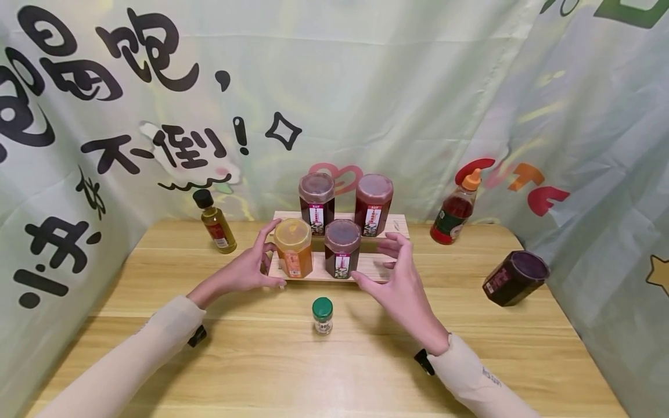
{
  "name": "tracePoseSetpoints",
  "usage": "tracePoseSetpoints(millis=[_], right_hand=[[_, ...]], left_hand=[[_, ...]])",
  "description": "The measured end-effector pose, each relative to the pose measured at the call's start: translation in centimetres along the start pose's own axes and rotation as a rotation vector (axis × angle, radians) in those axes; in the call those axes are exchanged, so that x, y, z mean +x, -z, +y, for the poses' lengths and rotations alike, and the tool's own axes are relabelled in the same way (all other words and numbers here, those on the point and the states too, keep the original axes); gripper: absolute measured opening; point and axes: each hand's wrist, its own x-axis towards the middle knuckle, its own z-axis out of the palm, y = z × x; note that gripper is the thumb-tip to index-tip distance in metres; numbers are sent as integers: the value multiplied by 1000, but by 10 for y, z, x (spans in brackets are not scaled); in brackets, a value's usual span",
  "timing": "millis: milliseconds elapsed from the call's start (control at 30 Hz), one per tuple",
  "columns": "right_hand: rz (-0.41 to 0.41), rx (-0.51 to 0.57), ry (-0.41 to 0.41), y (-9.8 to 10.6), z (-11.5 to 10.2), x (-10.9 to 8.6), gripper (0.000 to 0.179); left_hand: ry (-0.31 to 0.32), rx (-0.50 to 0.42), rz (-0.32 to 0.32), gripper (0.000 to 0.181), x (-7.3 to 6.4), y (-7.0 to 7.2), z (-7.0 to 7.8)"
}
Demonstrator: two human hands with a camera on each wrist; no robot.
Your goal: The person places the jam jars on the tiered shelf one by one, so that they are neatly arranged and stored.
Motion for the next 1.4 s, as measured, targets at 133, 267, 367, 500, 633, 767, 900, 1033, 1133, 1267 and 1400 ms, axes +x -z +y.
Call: tracePoseSetpoints(millis=[133, 267, 367, 500, 633, 767, 900, 1033, 1133, 1267, 1400], right_hand=[[19, -23, 4, 14, 4, -4, 95], [45, -64, -21, 27, 8, -9, 92], [74, -93, -33, 40, 10, -14, 90], [116, -143, 3, 56, 15, -18, 89], [158, -216, 72, 75, 22, -22, 87], [207, -260, 116, 95, 25, -26, 85], [280, -272, 83, 116, 26, -30, 85], [383, -258, -15, 138, 29, -34, 84], [466, -237, -76, 153, 33, -36, 83], [573, -209, -115, 171, 42, -37, 84], [615, -167, -206, 186, 52, -39, 90]], left_hand=[[-1, -3, -4, 131, 0, 0, 1], [-1, 0, -4, 132, 2, -1, -5], [-1, 6, 2, 135, 5, -4, -20], [4, 19, 13, 141, 8, -7, -40], [5, 22, 13, 143, 8, -6, -46], [-1, 22, 10, 143, 7, -4, -47], [-6, 25, 10, 143, 8, -4, -47], [-14, 21, 10, 143, 8, -4, -47], [-15, 15, 11, 143, 7, -5, -47], [-9, 16, 19, 144, 8, -6, -47], [-4, 10, 22, 143, 9, -7, -43]])
